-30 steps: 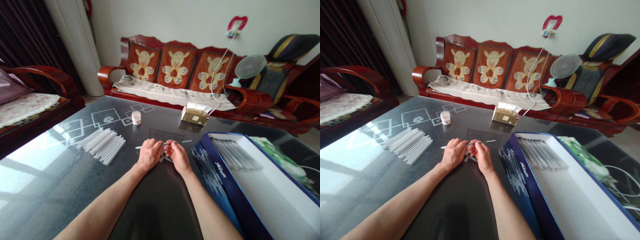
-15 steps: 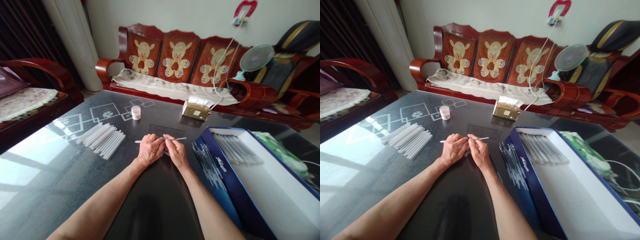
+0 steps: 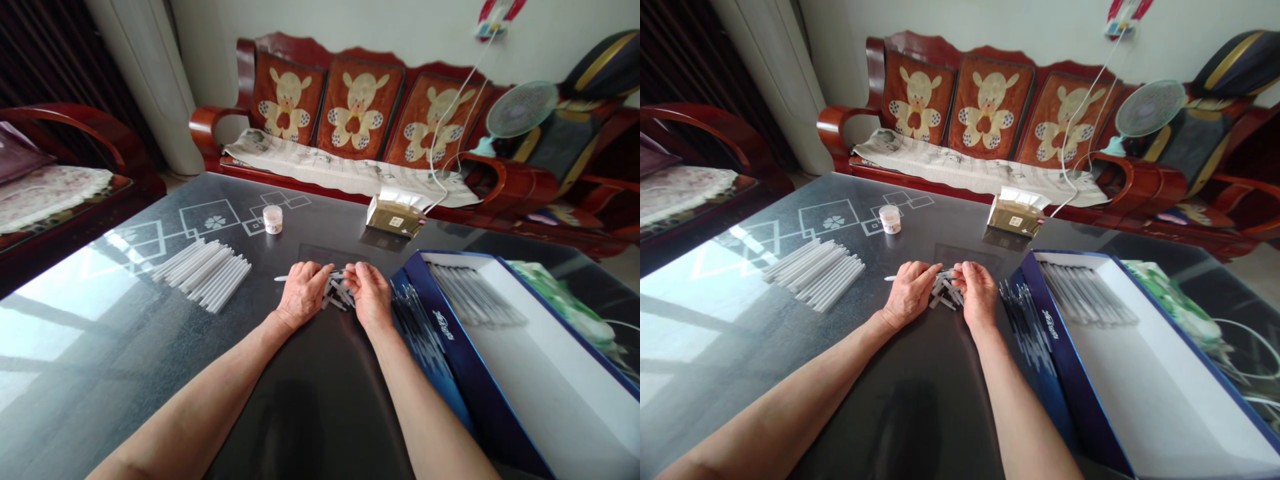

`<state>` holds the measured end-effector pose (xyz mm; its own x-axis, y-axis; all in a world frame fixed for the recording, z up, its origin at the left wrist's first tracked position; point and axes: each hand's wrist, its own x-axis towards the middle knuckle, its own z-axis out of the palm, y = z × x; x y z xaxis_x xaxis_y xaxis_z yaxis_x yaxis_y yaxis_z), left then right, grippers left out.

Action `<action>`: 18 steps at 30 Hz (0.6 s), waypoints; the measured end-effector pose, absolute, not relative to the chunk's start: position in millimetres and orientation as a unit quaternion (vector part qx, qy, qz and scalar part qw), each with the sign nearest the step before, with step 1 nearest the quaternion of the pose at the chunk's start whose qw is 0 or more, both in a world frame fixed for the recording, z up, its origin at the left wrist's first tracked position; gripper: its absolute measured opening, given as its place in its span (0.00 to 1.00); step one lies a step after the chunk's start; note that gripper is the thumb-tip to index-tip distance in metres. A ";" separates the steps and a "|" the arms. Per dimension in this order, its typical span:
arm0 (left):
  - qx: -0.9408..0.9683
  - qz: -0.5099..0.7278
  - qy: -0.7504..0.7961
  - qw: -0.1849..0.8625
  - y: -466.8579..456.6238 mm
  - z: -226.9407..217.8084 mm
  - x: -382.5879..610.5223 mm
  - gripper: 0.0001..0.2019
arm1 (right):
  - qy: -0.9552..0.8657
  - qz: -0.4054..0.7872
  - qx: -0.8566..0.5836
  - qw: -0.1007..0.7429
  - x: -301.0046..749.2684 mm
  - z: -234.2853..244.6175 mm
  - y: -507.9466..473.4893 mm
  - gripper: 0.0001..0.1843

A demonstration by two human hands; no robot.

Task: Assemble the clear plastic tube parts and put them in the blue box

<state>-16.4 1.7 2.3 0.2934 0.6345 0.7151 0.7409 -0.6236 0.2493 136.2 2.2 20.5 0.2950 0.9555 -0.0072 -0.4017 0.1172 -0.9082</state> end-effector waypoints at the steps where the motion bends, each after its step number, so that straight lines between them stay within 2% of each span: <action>1: -0.801 -0.413 -0.428 0.067 1.7 1.8 -16.1 0.16 | -0.351 0.469 -0.458 0.669 135.2 19.4 1.0 0.16; 4: -0.801 -0.415 -0.425 0.071 1.6 1.0 -15.7 0.16 | -0.496 0.323 -0.508 0.625 133.5 16.5 -3.1 0.12; 8: -0.794 -0.419 -0.433 0.077 2.2 0.0 -17.2 0.16 | -0.683 0.168 -0.468 0.535 133.7 18.7 -8.1 0.08; 12: -0.757 -0.442 -0.471 0.100 4.6 -2.7 -20.3 0.17 | -0.719 0.116 -0.471 0.497 140.7 23.7 -8.2 0.13; 18: -0.744 -0.434 -0.496 0.105 6.9 -5.3 -21.5 0.15 | -0.702 0.110 -0.555 0.433 164.2 31.7 -3.4 0.09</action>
